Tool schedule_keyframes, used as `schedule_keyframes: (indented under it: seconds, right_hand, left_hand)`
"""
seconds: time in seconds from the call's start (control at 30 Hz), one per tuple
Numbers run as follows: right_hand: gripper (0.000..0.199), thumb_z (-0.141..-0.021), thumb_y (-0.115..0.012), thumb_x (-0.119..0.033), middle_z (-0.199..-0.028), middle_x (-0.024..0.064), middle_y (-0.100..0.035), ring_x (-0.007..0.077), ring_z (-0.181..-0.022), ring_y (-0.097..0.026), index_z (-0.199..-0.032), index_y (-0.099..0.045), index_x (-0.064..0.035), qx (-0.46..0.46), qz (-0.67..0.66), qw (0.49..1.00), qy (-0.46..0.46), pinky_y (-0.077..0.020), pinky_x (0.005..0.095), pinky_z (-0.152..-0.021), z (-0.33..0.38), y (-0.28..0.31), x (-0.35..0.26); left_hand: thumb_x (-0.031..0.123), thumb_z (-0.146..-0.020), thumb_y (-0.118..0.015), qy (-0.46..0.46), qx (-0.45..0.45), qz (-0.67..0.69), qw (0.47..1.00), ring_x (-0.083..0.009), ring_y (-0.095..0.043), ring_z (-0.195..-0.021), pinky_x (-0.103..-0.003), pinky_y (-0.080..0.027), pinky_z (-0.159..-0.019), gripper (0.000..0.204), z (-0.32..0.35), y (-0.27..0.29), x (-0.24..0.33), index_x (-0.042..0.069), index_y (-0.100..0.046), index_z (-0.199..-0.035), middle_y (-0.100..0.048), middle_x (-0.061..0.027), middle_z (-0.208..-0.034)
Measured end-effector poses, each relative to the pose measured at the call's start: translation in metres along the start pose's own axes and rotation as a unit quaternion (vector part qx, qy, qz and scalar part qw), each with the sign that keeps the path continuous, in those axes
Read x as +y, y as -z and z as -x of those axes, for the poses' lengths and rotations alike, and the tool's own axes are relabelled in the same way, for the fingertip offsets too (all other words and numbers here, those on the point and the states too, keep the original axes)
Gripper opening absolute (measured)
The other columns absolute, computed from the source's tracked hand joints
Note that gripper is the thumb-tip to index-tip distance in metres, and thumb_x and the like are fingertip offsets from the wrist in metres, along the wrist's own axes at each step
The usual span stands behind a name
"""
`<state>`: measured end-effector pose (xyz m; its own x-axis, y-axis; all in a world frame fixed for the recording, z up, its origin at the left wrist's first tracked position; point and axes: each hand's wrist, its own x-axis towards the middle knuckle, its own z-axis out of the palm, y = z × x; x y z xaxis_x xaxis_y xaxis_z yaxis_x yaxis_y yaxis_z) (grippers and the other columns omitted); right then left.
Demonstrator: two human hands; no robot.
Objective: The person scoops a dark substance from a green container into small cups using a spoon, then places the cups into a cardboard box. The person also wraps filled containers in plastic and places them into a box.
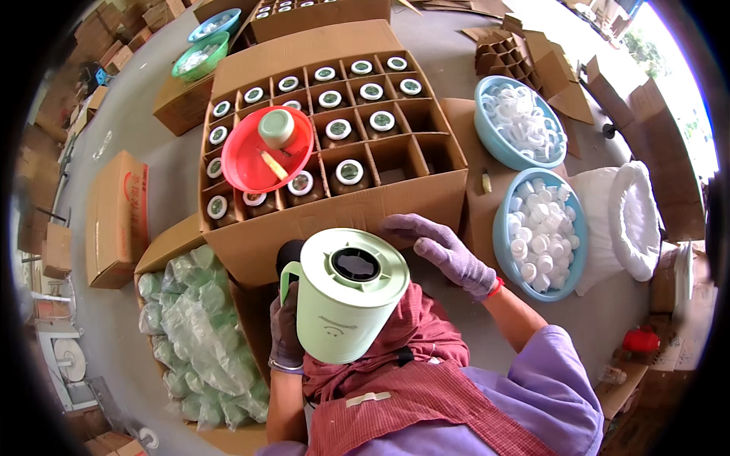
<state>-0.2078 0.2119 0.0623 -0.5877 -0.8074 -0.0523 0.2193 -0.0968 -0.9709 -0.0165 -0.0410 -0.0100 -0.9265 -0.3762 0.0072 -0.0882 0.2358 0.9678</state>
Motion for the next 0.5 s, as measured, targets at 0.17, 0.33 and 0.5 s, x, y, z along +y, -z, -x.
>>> schedule_keyframes:
  seconds: [0.17,0.33,0.5]
  right_hand:
    - [0.034,-0.094,-0.057,-0.012,-0.120,0.0116,-0.063,0.0202,-0.114,-0.058,-0.126,-0.058,0.0017,0.076,0.174,0.982,-0.013,-0.0454,0.0335,-0.100,-0.003,0.002,0.010]
    - [0.031,-0.083,-0.069,-0.019,-0.110,0.0166,-0.063,0.0363,-0.104,-0.060,-0.110,-0.064,-0.0036,0.192,0.530,0.813,0.145,-0.0485,0.0426,-0.092,0.039,0.038,0.025]
    - [0.031,-0.077,-0.072,-0.021,-0.107,0.0145,-0.062,0.0357,-0.095,-0.060,-0.104,-0.062,-0.0076,0.447,0.677,0.577,-0.093,-0.0480,0.0467,-0.085,0.139,0.134,0.030]
  left_hand:
    - [0.033,-0.099,-0.050,-0.017,0.028,-0.135,0.990,-0.0248,-0.064,-0.098,-0.038,-0.049,-0.089,0.040,0.020,0.026,-0.034,-0.001,-0.059,-0.117,-0.066,-0.0123,-0.110]
    - [0.039,-0.091,-0.062,-0.143,0.022,-0.287,0.947,-0.0331,-0.060,-0.114,-0.046,-0.045,-0.101,0.053,0.021,0.003,-0.022,0.000,-0.055,-0.127,-0.064,-0.0160,-0.122]
    - [0.026,-0.089,-0.067,-0.297,0.035,-0.480,0.825,-0.0384,-0.063,-0.104,-0.044,-0.049,-0.094,0.042,0.010,-0.025,0.000,0.003,-0.057,-0.123,-0.062,-0.0224,-0.118]
